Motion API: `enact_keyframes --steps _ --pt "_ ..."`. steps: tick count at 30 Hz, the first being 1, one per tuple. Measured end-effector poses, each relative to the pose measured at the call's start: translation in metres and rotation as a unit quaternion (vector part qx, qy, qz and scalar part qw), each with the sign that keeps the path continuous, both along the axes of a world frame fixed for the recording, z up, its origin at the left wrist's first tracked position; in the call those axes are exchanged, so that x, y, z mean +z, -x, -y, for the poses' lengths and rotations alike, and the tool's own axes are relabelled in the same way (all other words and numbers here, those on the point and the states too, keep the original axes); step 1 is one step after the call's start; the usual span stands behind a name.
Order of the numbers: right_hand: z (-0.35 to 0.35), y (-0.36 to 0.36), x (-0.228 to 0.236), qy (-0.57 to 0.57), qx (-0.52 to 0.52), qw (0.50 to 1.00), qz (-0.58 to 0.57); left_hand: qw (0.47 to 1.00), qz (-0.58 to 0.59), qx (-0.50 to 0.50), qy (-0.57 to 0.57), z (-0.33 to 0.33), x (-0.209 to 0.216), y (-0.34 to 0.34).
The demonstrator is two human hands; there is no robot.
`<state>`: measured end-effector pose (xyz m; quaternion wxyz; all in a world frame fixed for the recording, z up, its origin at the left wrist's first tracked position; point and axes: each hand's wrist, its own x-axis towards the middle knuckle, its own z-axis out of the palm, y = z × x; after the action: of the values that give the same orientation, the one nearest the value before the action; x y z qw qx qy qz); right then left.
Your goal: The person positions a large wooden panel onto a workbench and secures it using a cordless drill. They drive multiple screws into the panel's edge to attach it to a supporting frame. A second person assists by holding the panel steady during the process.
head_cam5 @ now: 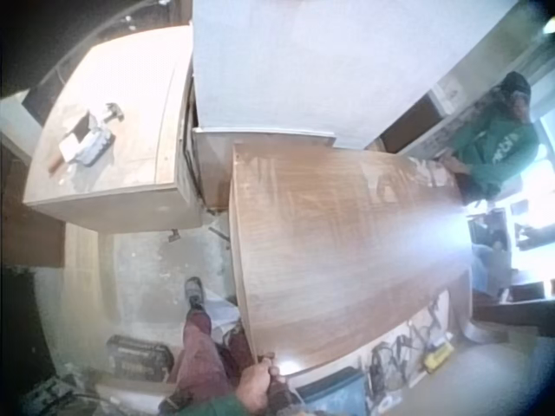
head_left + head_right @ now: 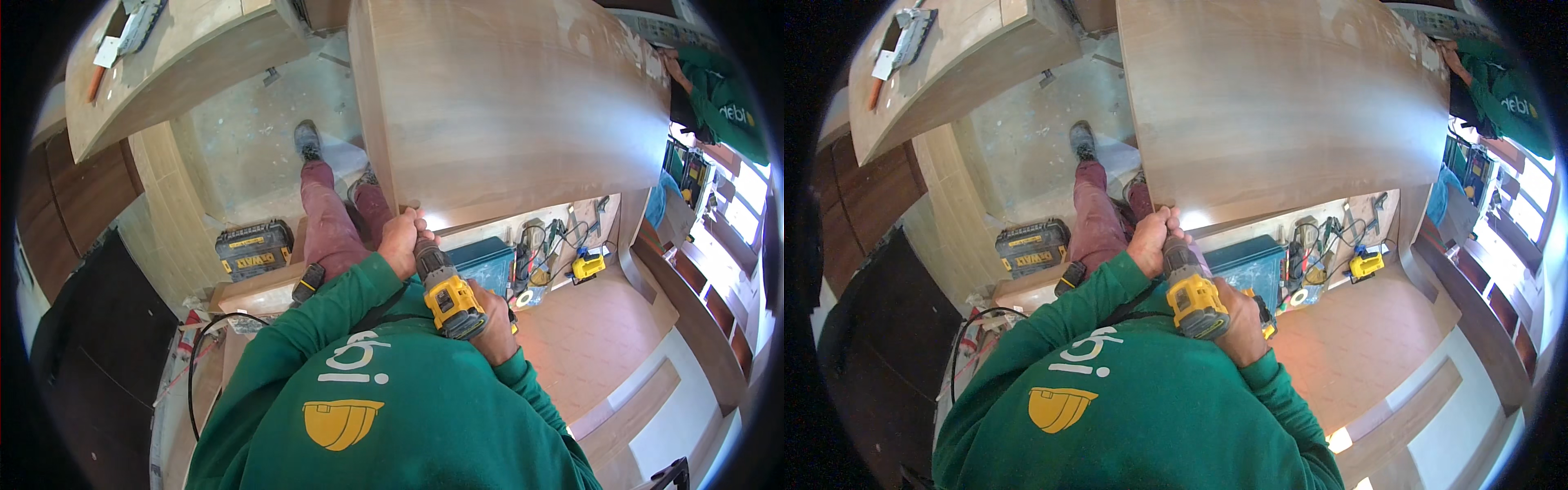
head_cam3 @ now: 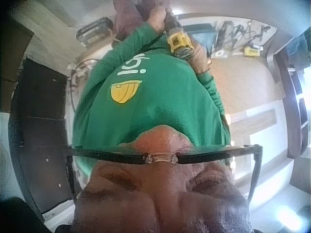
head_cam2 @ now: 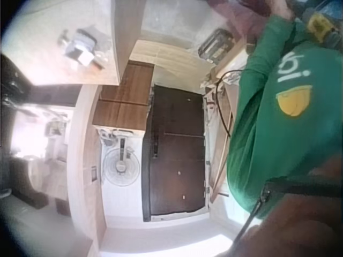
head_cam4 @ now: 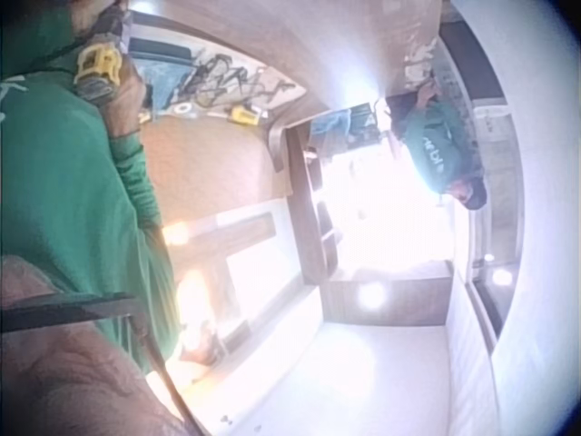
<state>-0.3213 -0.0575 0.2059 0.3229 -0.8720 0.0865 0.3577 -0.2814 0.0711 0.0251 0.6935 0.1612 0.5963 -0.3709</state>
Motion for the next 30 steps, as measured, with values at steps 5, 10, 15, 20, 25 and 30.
enact_keyframes --steps 5,10,15,20,25,30 --pt "0.000 0.001 0.000 0.002 -0.009 1.000 -0.010 1.000 0.012 -0.016 -0.007 0.001 0.000 -0.001" --pt "0.003 0.001 -0.001 -0.003 -0.005 1.000 -0.008 1.000 0.015 -0.013 -0.007 0.003 -0.006 0.003" --pt "0.005 0.000 -0.002 -0.008 -0.005 1.000 -0.012 1.000 0.012 -0.023 -0.017 0.004 -0.004 0.000" --pt "0.004 -0.007 0.000 -0.015 -0.009 1.000 -0.023 0.999 0.023 -0.022 -0.014 0.001 -0.003 0.002" --pt "0.004 -0.006 -0.001 -0.017 -0.008 0.999 -0.027 1.000 0.008 -0.026 0.000 0.000 -0.010 0.004" --pt "0.004 -0.009 0.001 -0.014 -0.006 0.999 -0.032 1.000 0.010 -0.020 0.001 0.001 -0.009 0.004"
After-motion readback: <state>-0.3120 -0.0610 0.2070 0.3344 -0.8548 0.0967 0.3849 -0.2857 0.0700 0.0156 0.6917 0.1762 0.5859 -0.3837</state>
